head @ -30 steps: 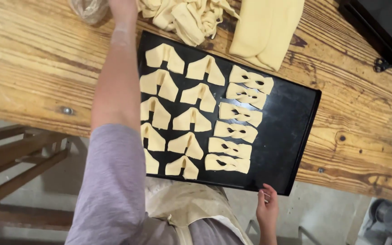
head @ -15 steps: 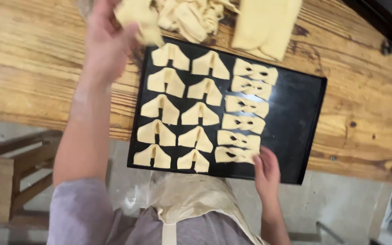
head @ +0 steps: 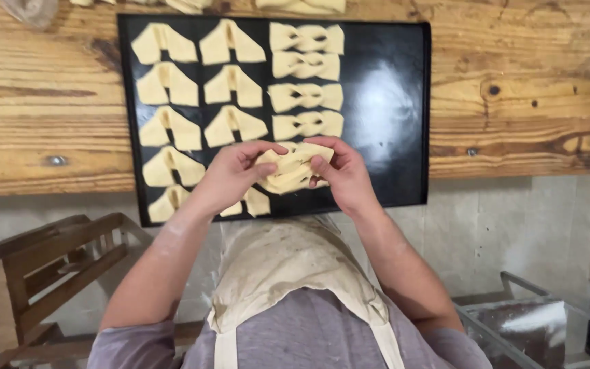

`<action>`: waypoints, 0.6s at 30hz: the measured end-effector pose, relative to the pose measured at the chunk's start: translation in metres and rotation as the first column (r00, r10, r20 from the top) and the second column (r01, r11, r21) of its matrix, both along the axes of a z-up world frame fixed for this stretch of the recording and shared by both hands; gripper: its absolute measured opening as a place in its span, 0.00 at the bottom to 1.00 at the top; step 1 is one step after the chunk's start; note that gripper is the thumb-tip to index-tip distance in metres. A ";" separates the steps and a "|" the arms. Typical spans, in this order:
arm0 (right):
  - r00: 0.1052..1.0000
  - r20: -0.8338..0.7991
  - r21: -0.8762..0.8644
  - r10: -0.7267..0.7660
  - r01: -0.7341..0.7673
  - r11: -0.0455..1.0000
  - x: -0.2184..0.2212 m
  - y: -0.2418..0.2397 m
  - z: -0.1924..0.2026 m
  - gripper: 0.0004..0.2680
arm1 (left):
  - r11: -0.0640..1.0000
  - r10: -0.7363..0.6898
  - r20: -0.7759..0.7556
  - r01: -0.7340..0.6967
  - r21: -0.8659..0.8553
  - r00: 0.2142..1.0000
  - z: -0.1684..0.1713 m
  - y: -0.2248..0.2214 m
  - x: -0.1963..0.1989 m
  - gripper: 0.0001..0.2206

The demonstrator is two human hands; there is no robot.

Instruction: Shaping pre-cut dough pieces into pastries and arranging them on a baking tray

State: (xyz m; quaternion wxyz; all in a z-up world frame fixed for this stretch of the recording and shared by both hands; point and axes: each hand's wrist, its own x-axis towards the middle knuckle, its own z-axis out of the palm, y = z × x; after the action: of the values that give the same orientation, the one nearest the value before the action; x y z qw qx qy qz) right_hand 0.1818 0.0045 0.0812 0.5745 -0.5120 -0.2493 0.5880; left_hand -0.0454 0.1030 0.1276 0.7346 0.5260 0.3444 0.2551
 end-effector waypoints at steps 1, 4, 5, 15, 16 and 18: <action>1.000 0.029 0.007 0.008 -0.008 1.000 0.010 -0.014 -0.002 0.15 | 0.997 0.082 -0.037 -0.082 0.001 0.996 -0.015 -0.015 0.010 0.12; 0.973 0.231 0.019 -0.018 0.014 1.000 0.048 -0.054 0.005 0.11 | 0.930 0.367 -0.087 -0.364 0.043 0.926 -0.017 -0.033 0.022 0.08; 0.973 0.231 0.021 -0.016 0.011 1.000 0.056 -0.066 0.003 0.11 | 0.929 0.370 -0.087 -0.367 0.045 0.925 -0.032 -0.047 0.030 0.08; 0.959 0.247 -0.148 0.139 -0.104 0.983 0.082 -0.126 -0.061 0.11 | 0.886 0.427 -0.095 -0.437 -0.153 0.899 -0.115 -0.156 0.046 0.15; 0.966 0.221 -0.166 0.136 -0.101 0.981 0.082 -0.127 -0.059 0.10 | 0.908 0.389 -0.123 -0.402 -0.119 0.913 -0.118 -0.162 0.041 0.15; 0.979 0.159 -0.151 0.126 -0.102 0.983 0.080 -0.131 -0.065 0.10 | 0.851 0.450 -0.074 -0.453 -0.267 0.890 -0.090 -0.170 0.056 0.19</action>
State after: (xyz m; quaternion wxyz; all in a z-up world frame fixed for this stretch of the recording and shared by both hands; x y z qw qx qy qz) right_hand 0.2619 -0.1266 0.0161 0.4787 -0.5841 -0.2832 0.5912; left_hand 0.0104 -0.0669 0.0375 0.7188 0.3237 0.4936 0.3673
